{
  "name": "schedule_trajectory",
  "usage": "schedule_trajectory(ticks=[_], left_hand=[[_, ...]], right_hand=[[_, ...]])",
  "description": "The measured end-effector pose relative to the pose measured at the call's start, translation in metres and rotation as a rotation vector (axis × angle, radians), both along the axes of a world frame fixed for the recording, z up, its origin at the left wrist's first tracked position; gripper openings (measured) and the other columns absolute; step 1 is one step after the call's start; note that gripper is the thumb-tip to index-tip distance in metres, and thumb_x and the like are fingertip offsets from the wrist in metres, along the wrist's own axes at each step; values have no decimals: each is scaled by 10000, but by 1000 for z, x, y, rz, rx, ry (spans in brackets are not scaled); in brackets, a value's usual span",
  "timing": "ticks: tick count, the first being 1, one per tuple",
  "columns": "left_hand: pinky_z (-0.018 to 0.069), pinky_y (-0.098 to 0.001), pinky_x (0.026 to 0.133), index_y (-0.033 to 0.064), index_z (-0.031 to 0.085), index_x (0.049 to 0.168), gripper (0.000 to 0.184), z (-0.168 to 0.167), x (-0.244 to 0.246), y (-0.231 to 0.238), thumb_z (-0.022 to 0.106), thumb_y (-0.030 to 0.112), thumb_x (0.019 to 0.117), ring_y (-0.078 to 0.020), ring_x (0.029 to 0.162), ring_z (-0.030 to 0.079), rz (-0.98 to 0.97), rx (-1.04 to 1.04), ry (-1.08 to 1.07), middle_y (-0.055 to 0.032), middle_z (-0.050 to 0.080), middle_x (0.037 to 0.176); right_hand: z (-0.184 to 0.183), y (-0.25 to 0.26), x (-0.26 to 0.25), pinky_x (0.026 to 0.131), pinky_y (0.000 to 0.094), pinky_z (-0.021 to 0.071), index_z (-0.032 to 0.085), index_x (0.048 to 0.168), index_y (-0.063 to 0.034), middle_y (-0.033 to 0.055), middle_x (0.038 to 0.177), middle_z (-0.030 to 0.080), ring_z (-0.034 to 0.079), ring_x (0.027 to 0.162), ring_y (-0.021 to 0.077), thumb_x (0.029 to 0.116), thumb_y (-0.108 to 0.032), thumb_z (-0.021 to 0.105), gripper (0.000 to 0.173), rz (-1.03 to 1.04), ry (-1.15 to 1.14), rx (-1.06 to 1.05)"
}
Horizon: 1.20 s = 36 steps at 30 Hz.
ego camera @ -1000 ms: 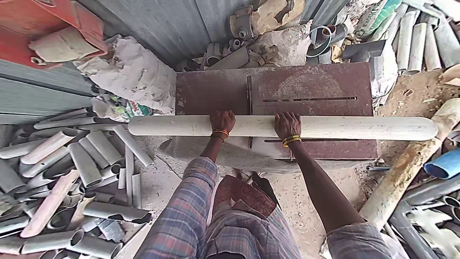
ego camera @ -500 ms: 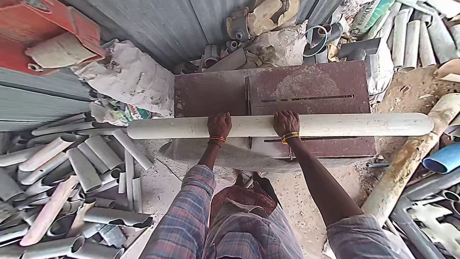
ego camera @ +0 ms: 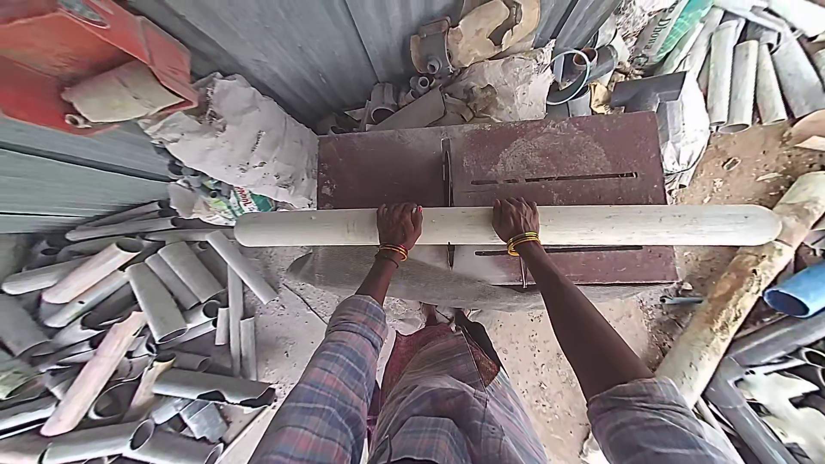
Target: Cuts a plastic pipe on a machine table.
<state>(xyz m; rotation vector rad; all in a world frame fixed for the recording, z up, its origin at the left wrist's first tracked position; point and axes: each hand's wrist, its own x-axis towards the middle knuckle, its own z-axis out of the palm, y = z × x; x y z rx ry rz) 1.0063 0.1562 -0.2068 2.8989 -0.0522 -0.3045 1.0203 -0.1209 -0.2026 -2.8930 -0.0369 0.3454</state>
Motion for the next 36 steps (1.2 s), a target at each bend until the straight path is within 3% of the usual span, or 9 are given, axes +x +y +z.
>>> schedule_trajectory(ticks=[10,13,16,19,24,27,29,32,36], left_hand=[[425,-546,1044,78,750,1098,493,10,8,-9,362,380,1073,-329,1113,670,47,74,61,-139,744,1102],[438,-567,1009,87,752,1060,536,7,13,-10,336,424,1079,-344,1082,669,66,85,99,-139,746,1050],[429,-602,996,50,738,977,594,12,17,-14,319,456,1085,-384,1070,664,95,81,138,-183,736,988],[407,-605,1024,35,735,999,593,22,19,-16,325,454,1091,-394,1107,651,123,75,191,-202,731,1017],[412,-563,1069,-12,721,1023,682,25,28,-19,243,468,1102,-383,1197,630,153,93,323,-229,717,1109],[478,-552,1018,-26,720,1000,542,14,9,-13,312,315,1104,-395,1121,670,79,-9,97,-232,725,1058],[468,-509,1065,26,737,1129,401,0,-2,-2,387,210,1063,-345,1142,680,-26,-55,-78,-166,741,1136],[428,-529,1098,98,712,1254,383,-13,-11,9,433,186,1007,-305,1205,658,-68,-45,-194,-108,718,1251],[419,-558,1089,112,736,1214,378,-16,-12,9,455,200,979,-309,1199,662,-22,-37,-225,-94,728,1234]], right_hand=[[4,0,7,943,545,464,713,924,4,193,1007,736,675,1088,368,1094,-295,318,524,9,84,-10],[-5,1,2,942,550,459,721,916,9,195,1039,730,653,1106,382,1071,-286,369,485,-49,-57,21],[-18,4,-19,1012,606,423,712,1002,32,223,1140,694,621,1159,427,1025,-265,436,407,-73,-326,77],[-30,8,-38,1126,646,328,693,1178,12,212,1248,679,606,1234,424,1039,-356,405,487,-29,-380,63],[-30,4,-29,1045,616,410,701,1017,14,209,1060,723,679,1070,405,1054,-364,369,504,33,-402,18],[-26,3,-22,1008,596,437,702,960,16,205,1007,728,690,1031,397,1050,-325,353,497,37,-366,7],[-25,3,-20,990,588,440,696,942,17,205,974,721,688,1009,394,1054,-320,342,500,41,-338,6],[-23,2,-15,949,583,460,695,911,12,199,932,719,694,964,390,1048,-306,360,482,45,-322,9],[-17,4,-12,952,580,461,703,928,20,206,951,723,693,982,395,1040,-280,376,458,29,-272,30]])
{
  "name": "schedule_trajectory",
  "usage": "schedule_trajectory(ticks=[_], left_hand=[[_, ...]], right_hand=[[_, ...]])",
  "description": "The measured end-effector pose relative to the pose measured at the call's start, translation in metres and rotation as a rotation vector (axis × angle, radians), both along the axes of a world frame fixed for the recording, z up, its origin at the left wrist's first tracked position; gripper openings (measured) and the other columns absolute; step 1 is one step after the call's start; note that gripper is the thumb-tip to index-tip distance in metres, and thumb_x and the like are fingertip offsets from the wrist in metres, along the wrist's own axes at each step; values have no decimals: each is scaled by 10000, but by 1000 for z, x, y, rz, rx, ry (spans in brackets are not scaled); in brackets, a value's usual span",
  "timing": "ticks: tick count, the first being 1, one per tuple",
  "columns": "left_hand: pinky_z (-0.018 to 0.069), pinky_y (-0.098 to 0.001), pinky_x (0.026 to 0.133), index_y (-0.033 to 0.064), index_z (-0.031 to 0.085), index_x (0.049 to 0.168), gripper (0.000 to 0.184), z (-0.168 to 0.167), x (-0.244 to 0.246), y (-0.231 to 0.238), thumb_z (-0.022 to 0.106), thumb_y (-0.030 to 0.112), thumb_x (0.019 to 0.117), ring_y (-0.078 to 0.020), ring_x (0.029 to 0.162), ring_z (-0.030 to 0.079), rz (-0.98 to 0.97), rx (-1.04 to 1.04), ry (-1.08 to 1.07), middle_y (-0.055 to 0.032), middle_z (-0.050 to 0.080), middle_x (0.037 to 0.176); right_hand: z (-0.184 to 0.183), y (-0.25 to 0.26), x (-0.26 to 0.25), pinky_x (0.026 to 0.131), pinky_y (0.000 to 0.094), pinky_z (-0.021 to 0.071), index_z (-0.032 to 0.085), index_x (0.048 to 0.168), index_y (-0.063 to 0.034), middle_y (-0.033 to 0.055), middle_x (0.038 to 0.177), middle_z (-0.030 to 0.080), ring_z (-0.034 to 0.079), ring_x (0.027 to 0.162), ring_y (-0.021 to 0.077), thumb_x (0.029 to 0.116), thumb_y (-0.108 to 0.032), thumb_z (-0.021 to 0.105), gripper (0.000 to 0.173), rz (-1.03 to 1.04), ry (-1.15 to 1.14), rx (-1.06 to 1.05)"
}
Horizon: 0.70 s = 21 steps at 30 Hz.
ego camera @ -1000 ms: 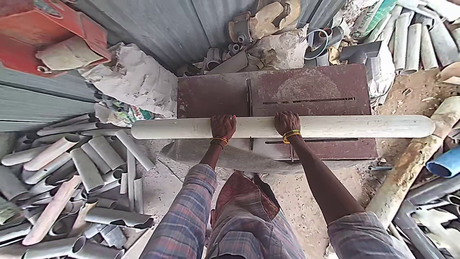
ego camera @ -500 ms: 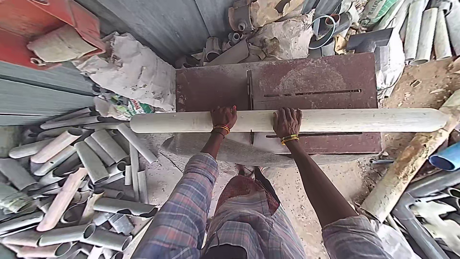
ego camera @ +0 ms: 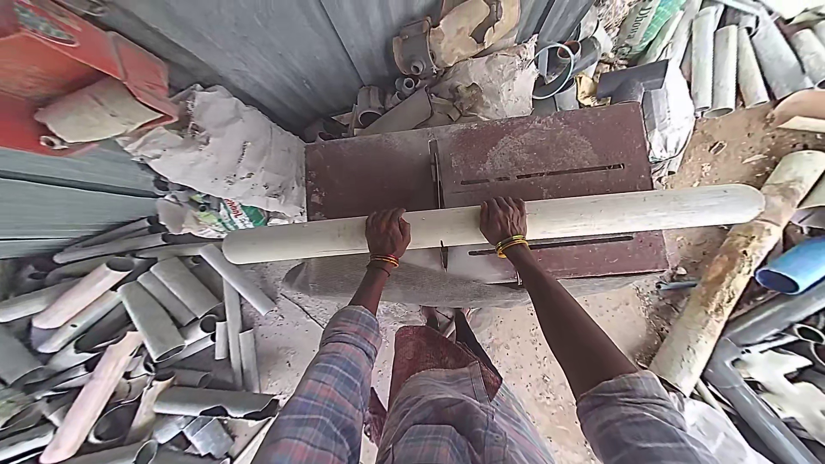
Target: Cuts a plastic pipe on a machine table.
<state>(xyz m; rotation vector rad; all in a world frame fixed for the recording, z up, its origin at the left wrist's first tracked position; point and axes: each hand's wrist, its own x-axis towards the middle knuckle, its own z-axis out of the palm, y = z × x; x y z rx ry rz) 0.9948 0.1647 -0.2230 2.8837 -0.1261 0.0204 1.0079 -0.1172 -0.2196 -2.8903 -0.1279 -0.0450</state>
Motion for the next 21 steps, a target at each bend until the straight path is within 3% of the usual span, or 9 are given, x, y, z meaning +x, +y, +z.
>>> schedule_trajectory(ticks=[6,10,13,15,19,21], left_hand=[[429,-526,1095,89,739,1184,380,10,8,-2,429,221,1008,-307,1178,674,8,16,97,-113,737,1202],[414,-517,1107,90,743,1177,395,19,16,-7,405,235,1030,-309,1152,680,36,25,194,-129,743,1162],[389,-547,1123,56,743,1121,462,21,21,-9,343,281,1062,-319,1204,651,47,60,259,-152,730,1169],[348,-562,1155,66,738,1131,503,24,23,-10,308,321,1081,-319,1289,602,65,84,326,-141,721,1221],[436,-551,1041,49,740,1069,503,30,26,-13,328,338,1082,-337,1137,666,71,105,335,-159,735,1113],[444,-538,1025,47,739,1056,507,29,25,-14,328,343,1081,-333,1122,669,74,113,325,-157,736,1100]], right_hand=[[4,1,7,959,575,463,700,920,26,210,954,731,701,993,390,1055,-270,380,456,-16,81,-19],[16,3,12,1018,564,433,726,1020,7,198,1064,735,677,1096,370,1070,-273,388,442,-60,214,-5],[15,4,15,1015,548,447,730,1003,9,196,1059,743,687,1093,363,1071,-265,381,449,-60,216,-12],[11,4,14,1012,531,456,722,971,22,200,1025,743,694,1071,361,1069,-254,384,448,-65,193,-5],[-2,5,-1,1053,569,441,728,994,40,217,1049,738,690,1077,401,1032,-237,421,415,-55,-24,47],[-4,5,-8,1089,592,405,727,1043,27,210,1102,731,674,1124,400,1033,-275,420,431,-53,-59,44]])
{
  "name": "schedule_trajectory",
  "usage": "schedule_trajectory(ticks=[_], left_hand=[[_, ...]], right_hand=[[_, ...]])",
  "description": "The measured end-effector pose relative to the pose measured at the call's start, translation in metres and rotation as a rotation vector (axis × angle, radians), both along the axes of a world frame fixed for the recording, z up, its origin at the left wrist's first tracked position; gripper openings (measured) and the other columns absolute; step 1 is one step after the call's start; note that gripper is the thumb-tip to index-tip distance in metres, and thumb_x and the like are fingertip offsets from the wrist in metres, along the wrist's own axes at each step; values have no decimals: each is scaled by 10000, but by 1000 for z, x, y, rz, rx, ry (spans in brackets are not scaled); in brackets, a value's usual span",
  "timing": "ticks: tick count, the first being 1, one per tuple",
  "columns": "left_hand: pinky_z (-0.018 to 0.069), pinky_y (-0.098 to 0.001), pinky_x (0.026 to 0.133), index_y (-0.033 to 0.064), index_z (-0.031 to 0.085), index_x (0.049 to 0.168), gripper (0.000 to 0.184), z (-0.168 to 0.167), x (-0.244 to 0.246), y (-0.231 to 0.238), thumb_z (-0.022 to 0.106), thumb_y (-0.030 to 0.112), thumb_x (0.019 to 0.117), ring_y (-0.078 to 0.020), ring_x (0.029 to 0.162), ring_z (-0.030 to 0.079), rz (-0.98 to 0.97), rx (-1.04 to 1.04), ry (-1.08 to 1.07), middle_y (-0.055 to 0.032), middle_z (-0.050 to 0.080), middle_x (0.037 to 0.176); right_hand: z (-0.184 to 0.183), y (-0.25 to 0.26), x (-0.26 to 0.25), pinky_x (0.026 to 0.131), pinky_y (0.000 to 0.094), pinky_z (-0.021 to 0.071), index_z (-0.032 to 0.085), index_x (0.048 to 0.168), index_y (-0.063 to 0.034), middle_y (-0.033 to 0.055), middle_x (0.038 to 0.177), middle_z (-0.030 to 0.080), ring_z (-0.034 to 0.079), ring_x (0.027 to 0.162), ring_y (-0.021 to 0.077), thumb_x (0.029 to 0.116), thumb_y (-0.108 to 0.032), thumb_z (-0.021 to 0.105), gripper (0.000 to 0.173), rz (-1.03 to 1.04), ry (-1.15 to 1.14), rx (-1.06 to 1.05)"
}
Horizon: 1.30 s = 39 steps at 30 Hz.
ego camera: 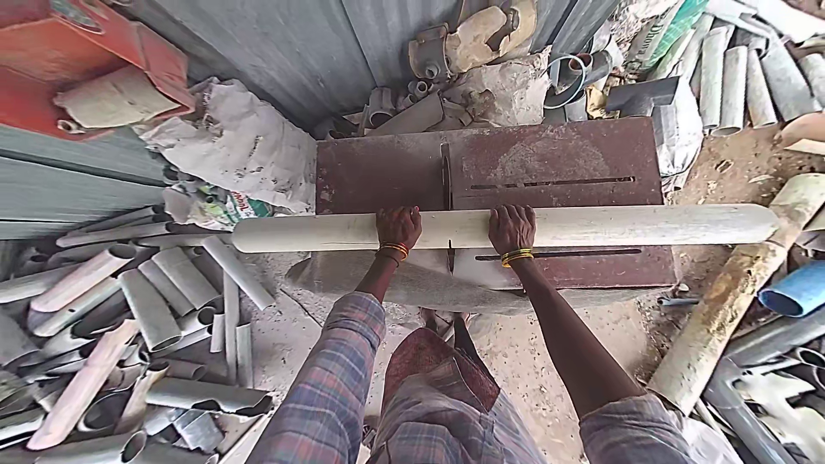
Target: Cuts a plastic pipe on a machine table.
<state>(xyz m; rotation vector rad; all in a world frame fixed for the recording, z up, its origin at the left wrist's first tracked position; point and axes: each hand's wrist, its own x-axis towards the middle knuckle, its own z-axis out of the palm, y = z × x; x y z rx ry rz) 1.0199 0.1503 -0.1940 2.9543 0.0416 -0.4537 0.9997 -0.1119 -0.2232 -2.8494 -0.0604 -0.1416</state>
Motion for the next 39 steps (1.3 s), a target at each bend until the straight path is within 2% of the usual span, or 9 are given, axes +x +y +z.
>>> schedule_trajectory(ticks=[3,11,16,18,21,24,26,31,39], left_hand=[[428,-546,1034,49,740,1058,514,0,0,-2,322,346,1085,-330,1132,664,11,1,11,-157,736,1102],[429,-554,1032,55,739,1027,567,7,11,-7,296,402,1095,-343,1122,663,61,24,124,-168,735,1084],[457,-563,1014,24,733,1045,564,17,16,-13,280,357,1095,-373,1159,654,115,55,234,-201,725,1115],[472,-569,987,21,733,1010,557,20,17,-14,289,348,1092,-379,1140,663,142,54,249,-205,730,1087],[457,-558,1015,35,731,1043,556,21,19,-16,287,367,1095,-371,1167,650,165,43,277,-204,724,1112],[477,-553,1004,43,730,1077,534,13,15,-10,315,378,1100,-367,1156,657,128,-20,194,-198,724,1114],[502,-539,986,31,735,1105,430,2,5,-2,399,298,1085,-358,1125,674,40,-126,9,-186,727,1110],[460,-510,1076,80,731,1212,384,-23,-20,8,423,217,1027,-304,1179,674,-143,-151,-321,-113,731,1216],[470,-490,1059,48,736,1163,383,-10,-8,0,407,202,1043,-319,1142,686,-105,-100,-188,-141,744,1158]], right_hand=[[-1,-1,-3,1096,601,392,728,1062,22,209,1117,726,664,1142,402,1038,-294,424,439,3,1,0],[5,-3,12,999,563,449,716,971,28,206,1019,733,683,1052,388,1036,-238,392,424,14,101,-36],[10,-4,20,986,540,457,694,903,27,197,969,732,693,1029,371,1049,-237,391,427,22,172,-69],[14,-2,23,987,541,451,698,919,18,191,984,734,686,1047,366,1057,-247,377,438,17,232,-75],[19,-2,27,997,542,442,718,970,3,180,1030,740,677,1093,352,1064,-252,368,443,4,313,-78],[21,0,31,991,542,442,710,949,3,184,1013,737,676,1087,355,1066,-258,365,448,-2,351,-77],[22,0,34,980,543,446,706,942,2,184,1019,737,675,1092,353,1066,-261,368,446,-7,373,-78],[24,0,37,976,542,449,707,958,5,190,1028,735,672,1102,358,1057,-257,389,424,-4,413,-87],[26,2,41,964,550,449,701,912,2,191,1011,735,675,1092,359,1062,-265,366,454,-21,450,-99]])
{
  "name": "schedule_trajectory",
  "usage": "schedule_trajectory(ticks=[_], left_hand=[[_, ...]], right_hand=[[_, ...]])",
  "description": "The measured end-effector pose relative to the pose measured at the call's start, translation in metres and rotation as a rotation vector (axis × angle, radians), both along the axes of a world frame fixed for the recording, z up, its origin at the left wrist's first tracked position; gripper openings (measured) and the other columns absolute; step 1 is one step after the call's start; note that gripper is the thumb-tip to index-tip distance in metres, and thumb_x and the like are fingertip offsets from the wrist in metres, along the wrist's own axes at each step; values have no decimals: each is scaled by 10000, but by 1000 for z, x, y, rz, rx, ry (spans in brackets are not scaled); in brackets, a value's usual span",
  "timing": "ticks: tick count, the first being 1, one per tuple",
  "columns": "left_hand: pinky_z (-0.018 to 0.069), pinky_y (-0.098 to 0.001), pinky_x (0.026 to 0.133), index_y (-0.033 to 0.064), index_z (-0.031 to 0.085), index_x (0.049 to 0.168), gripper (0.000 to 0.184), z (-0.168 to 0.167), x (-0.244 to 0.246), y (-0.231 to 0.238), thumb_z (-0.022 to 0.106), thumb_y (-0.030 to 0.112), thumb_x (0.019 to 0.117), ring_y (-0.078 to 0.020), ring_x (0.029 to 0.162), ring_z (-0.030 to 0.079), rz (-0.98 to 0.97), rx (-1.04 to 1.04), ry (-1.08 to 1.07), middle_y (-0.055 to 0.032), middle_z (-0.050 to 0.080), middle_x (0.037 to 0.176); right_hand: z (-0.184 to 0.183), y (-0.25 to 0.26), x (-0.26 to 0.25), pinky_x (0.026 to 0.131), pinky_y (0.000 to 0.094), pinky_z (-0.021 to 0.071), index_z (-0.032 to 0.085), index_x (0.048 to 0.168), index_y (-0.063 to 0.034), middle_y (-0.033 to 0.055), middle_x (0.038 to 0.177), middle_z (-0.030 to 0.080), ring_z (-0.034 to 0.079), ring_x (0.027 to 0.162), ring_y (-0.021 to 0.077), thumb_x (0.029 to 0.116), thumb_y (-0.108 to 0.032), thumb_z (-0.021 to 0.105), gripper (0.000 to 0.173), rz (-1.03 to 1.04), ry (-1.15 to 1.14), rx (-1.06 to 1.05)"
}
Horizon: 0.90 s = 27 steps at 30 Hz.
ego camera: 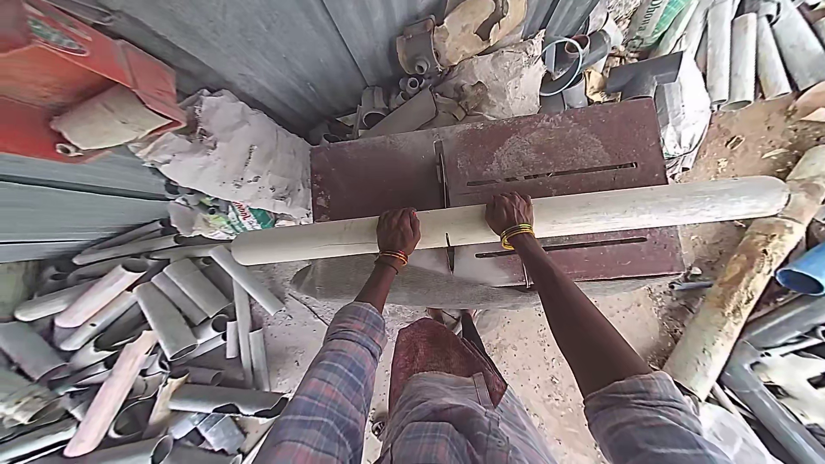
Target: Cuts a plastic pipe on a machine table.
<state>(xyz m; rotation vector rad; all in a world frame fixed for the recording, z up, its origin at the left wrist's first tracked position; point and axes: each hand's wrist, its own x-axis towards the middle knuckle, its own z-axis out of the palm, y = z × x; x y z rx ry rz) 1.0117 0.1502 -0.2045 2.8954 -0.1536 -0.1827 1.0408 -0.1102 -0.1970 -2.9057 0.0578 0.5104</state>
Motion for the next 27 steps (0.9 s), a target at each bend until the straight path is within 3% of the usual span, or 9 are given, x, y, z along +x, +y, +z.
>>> schedule_trajectory(ticks=[9,11,14,15,17,19,27], left_hand=[[464,-515,1033,64,725,1183,435,4,6,-3,348,249,1070,-323,1140,672,20,57,113,-146,727,1172],[459,-525,1032,62,720,1189,449,4,6,-3,329,252,1076,-327,1143,668,17,75,132,-150,722,1178],[464,-527,1022,37,732,1136,445,5,8,-4,343,244,1073,-336,1125,675,29,73,125,-164,729,1143],[468,-527,1014,29,735,1106,443,6,8,-5,348,242,1072,-338,1114,681,35,75,122,-167,735,1122],[467,-531,1008,14,732,1082,447,9,8,-7,348,241,1073,-345,1103,685,44,77,137,-176,738,1103],[454,-523,1029,12,727,1104,455,11,6,-9,337,245,1075,-335,1125,677,56,88,188,-172,736,1122],[421,-506,1065,-10,726,1080,528,28,23,-22,287,283,1100,-330,1183,654,135,140,361,-193,728,1140]], right_hand=[[-1,-1,0,993,534,441,717,948,-7,182,1020,740,674,1097,352,1058,-273,364,455,-31,10,21],[-10,-2,-6,978,526,451,722,963,-13,172,1012,746,681,1080,344,1054,-273,369,448,-37,-100,41],[-29,-3,-22,921,565,471,706,909,2,189,935,729,692,983,387,1048,-291,397,448,-5,-475,83],[-33,-3,-29,950,579,461,715,948,-2,187,969,727,686,1002,394,1040,-316,412,446,21,-549,94],[-38,-5,-47,1090,633,378,709,1172,1,201,1191,705,637,1188,413,1035,-373,418,493,69,-541,102],[-41,-6,-57,1121,652,338,682,1262,-5,203,1286,679,600,1267,417,1037,-401,401,536,82,-524,87],[-28,2,-36,1058,628,393,739,1023,6,191,1077,736,674,1089,405,1016,-333,443,450,7,-490,98]])
